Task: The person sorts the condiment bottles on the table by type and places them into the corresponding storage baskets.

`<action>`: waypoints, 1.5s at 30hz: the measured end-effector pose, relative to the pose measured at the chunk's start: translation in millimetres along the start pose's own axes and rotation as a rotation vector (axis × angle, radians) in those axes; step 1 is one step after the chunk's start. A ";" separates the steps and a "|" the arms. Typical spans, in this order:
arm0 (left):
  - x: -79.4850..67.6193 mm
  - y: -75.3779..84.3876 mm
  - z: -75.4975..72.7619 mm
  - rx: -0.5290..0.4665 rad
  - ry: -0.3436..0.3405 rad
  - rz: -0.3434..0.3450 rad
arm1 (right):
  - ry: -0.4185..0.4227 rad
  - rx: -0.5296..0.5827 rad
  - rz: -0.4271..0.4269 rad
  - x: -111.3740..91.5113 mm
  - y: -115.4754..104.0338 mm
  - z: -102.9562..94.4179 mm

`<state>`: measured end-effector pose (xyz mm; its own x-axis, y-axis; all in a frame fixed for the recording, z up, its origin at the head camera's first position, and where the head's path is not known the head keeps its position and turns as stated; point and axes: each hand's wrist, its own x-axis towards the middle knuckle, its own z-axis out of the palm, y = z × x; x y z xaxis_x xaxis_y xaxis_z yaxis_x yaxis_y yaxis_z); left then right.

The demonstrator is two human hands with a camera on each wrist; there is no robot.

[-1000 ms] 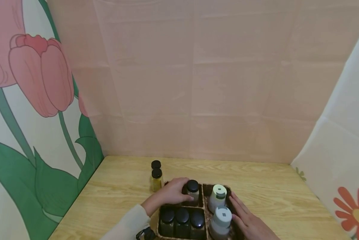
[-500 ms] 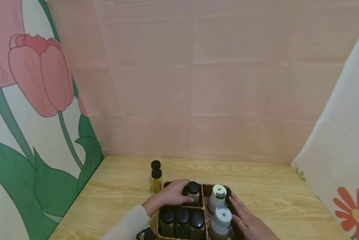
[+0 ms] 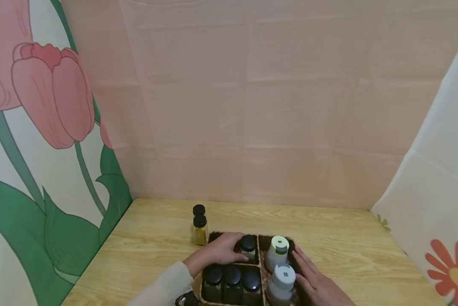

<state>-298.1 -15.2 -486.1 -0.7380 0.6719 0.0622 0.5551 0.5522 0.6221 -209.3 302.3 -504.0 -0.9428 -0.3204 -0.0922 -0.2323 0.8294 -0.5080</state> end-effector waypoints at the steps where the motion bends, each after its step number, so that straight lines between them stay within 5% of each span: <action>1: 0.3 -0.9 0.5 0.002 -0.002 0.006 | 0.001 0.003 0.003 -0.2 -0.3 0.1; 28: 2.9 4.2 -0.5 0.036 -0.002 -0.002 | -0.004 0.008 0.024 1.2 0.9 -1.7; 33: -1.6 6.4 -4.6 0.040 0.006 -0.053 | 0.005 -0.004 0.029 -0.3 0.2 -1.4; 36: -6.5 7.6 -9.4 -0.013 0.013 -0.088 | 0.007 -0.003 0.023 -0.5 0.6 -1.0; 45: -25.2 8.9 -32.7 -0.208 0.118 -0.044 | -0.012 0.014 0.001 1.8 1.7 -0.5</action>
<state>-287.1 -43.4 -456.7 -0.8065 0.5800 0.1145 0.4390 0.4578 0.7731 -211.5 303.3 -504.7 -0.9400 -0.3254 -0.1028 -0.2282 0.8234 -0.5195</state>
